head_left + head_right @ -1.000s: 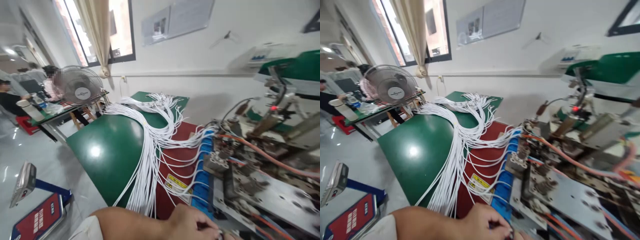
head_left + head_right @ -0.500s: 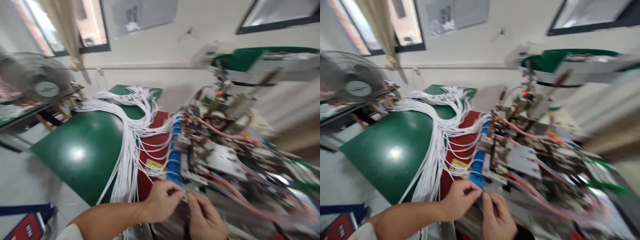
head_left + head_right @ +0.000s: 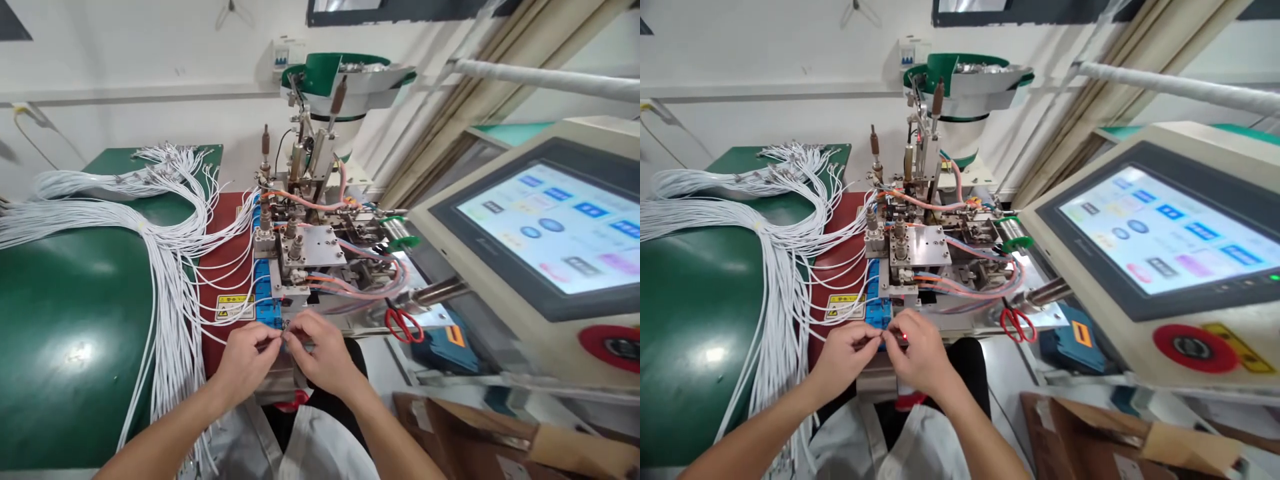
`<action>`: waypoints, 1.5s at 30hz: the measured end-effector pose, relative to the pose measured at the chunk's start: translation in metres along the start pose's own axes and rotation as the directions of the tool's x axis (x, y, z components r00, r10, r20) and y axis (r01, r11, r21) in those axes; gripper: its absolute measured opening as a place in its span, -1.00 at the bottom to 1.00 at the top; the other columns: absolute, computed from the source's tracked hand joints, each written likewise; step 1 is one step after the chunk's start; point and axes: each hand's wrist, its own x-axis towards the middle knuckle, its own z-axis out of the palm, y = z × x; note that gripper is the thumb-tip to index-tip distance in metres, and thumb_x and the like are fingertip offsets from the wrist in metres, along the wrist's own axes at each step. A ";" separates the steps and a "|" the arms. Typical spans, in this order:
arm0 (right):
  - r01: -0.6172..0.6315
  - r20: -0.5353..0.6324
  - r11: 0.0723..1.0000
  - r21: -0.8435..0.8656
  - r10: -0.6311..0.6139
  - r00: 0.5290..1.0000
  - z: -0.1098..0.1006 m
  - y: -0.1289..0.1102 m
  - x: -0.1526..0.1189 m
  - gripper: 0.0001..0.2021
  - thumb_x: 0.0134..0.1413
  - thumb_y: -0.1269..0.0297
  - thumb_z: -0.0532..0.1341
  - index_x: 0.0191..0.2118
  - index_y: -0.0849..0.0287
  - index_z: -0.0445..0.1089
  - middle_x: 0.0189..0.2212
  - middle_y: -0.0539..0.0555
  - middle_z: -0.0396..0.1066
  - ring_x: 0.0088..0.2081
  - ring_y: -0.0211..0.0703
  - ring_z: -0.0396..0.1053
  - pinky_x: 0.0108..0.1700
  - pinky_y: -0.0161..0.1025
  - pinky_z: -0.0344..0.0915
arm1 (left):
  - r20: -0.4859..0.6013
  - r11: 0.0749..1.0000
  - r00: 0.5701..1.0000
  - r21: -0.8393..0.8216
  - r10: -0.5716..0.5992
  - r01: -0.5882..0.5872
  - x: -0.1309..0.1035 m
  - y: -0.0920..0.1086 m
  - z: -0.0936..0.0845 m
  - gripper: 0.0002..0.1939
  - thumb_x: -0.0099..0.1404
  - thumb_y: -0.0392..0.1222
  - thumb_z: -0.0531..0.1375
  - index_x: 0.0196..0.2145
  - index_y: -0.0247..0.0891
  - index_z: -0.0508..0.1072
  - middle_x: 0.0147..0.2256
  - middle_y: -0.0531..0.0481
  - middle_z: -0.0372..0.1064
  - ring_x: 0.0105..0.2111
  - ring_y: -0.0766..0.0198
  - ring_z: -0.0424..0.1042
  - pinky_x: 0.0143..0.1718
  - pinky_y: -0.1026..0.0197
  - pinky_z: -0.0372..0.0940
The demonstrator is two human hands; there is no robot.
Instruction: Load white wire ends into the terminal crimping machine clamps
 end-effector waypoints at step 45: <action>-0.446 -0.013 0.894 -0.047 0.446 0.895 0.035 0.031 -0.015 -0.85 0.04 0.33 0.04 -0.47 0.15 0.30 -0.48 0.04 0.36 -0.43 -0.18 0.28 -0.40 -0.30 0.13 | 0.086 0.890 0.994 0.447 0.064 -0.096 0.011 -0.028 -0.011 -0.81 0.24 -0.37 0.00 -0.31 -0.26 0.40 -0.34 -0.05 0.34 -0.31 0.22 0.37 -0.24 0.15 0.29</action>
